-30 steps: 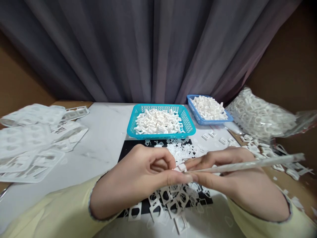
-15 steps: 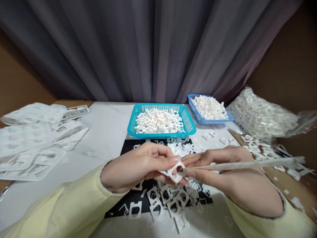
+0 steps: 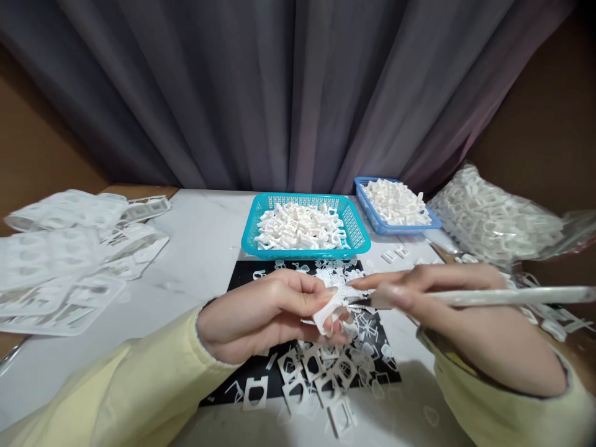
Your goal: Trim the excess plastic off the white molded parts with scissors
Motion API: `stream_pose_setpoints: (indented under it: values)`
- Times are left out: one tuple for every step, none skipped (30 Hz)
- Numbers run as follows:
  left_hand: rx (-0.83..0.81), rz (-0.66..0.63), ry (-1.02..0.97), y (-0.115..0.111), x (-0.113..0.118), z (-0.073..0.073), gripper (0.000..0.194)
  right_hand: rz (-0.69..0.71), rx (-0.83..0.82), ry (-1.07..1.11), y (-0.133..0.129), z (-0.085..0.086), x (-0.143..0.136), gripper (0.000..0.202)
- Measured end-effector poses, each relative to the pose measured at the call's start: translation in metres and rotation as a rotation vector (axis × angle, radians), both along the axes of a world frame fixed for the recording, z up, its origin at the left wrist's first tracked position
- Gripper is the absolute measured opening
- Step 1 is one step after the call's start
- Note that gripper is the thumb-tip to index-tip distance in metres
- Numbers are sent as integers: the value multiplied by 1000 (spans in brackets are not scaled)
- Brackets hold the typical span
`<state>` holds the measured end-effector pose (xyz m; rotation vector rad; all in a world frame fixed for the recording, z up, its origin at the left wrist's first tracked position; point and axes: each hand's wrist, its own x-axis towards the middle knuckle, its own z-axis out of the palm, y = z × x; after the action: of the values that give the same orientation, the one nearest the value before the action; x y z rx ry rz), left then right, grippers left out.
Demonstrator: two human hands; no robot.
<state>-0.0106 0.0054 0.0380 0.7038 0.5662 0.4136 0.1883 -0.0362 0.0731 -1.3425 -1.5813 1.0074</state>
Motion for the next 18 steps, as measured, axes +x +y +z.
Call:
stream_pose_setpoints:
  values:
    - [0, 14, -1, 0, 0, 1, 17, -56, 77, -88, 0, 3, 3, 19]
    - [3, 27, 0, 0, 0, 2, 17, -101, 151, -162, 1, 5, 7, 21]
    - [8, 40, 5, 0, 0, 3, 18, -123, 214, -226, 2, 4, 12, 24]
    - [15, 47, 9, 0, 0, 4, 19, -120, 267, -302, 5, 1, 17, 29]
    - [21, 47, 12, 0, -1, 5, 20, -89, 305, -378, 10, -6, 23, 35]
    - [26, 44, 13, 0, -1, 6, 21, -54, 342, -521, 15, -15, 28, 40]
    - [30, 37, 15, 0, -2, 7, 22, -1, 380, -756, 22, -28, 34, 44]
    - [35, 28, 18, 0, -3, 8, 22, 59, 384, -847, 28, -42, 39, 46]
    - [41, 20, 23, 0, -3, 8, 21, 89, 382, -904, 34, -57, 44, 46]
    - [45, 12, 27, 1, -4, 9, 21, 123, 378, -959, 40, -71, 49, 45]
    - [48, 6, 32, 1, -4, 9, 20, 164, 375, -1005, 44, -85, 53, 42]
    - [48, -1, 39, 1, -4, 9, 19, 212, 368, -1043, 46, -97, 57, 37]
    - [47, -6, 45, 1, -5, 8, 19, 259, 365, -1070, 47, -106, 60, 33]
    - [43, -9, 50, 1, -5, 8, 19, 304, 358, -1091, 47, -113, 63, 29]
    - [40, -12, 51, 1, -5, 8, 20, 339, 350, -1107, 47, -118, 66, 26]
    - [39, -16, 47, 1, -5, 8, 21, 370, 341, -1117, 46, -121, 68, 24]
    - [37, -23, 38, 1, -5, 8, 22, 395, 332, -1125, 44, -122, 70, 23]
    - [33, -33, 24, 0, -5, 8, 23, 416, 322, -1130, 43, -123, 71, 22]
